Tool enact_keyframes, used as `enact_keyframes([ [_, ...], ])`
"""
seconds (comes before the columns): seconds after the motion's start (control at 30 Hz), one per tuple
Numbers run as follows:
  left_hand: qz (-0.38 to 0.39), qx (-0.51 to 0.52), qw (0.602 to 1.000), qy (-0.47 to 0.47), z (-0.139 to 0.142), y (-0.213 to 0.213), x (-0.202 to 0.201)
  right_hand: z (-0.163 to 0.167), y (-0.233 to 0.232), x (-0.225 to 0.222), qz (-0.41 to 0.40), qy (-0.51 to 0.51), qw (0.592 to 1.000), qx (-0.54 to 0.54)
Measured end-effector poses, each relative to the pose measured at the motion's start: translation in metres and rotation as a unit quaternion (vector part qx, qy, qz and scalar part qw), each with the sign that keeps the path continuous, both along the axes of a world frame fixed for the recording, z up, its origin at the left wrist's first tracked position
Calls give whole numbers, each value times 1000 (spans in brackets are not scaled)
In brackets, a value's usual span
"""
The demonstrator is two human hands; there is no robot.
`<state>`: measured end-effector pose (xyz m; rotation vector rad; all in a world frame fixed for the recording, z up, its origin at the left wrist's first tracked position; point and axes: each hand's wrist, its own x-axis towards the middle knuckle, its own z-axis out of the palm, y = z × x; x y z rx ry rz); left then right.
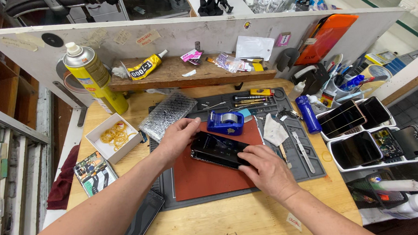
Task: The person reassembles a smartphone by aligning the screen to the chassis and securing it with screws. They then clean the device with a cloth and apply a protective film to the screen.
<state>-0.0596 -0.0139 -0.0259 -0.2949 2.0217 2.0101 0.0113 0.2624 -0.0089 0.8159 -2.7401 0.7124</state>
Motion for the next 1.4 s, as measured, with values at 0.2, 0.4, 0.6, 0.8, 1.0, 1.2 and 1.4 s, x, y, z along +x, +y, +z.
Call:
enact_keyframes([
  [0.2,1,-46,999,-9,3,1,2,-7,-1,2,4,-29,999,33],
  [0.4,5,-57,998,-22,8,2,3,4,-8,-1,-5,-53,996,67],
  [0.6,25,-64,997,-36,6,3,8,13,-35,-21,-22,-136,987,87],
  [0.8,53,-153,984,-76,-3,8,3,16,-44,-37,7,-181,974,139],
  [1.0,55,-43,986,-149,1,1,-3,33,-46,-28,3,-169,982,79],
  [1.2,85,156,980,-89,42,9,10,71,-62,4,-170,-340,917,-120],
  [1.4,66,356,930,-53,116,48,20,123,-78,24,-176,-257,924,-224],
])
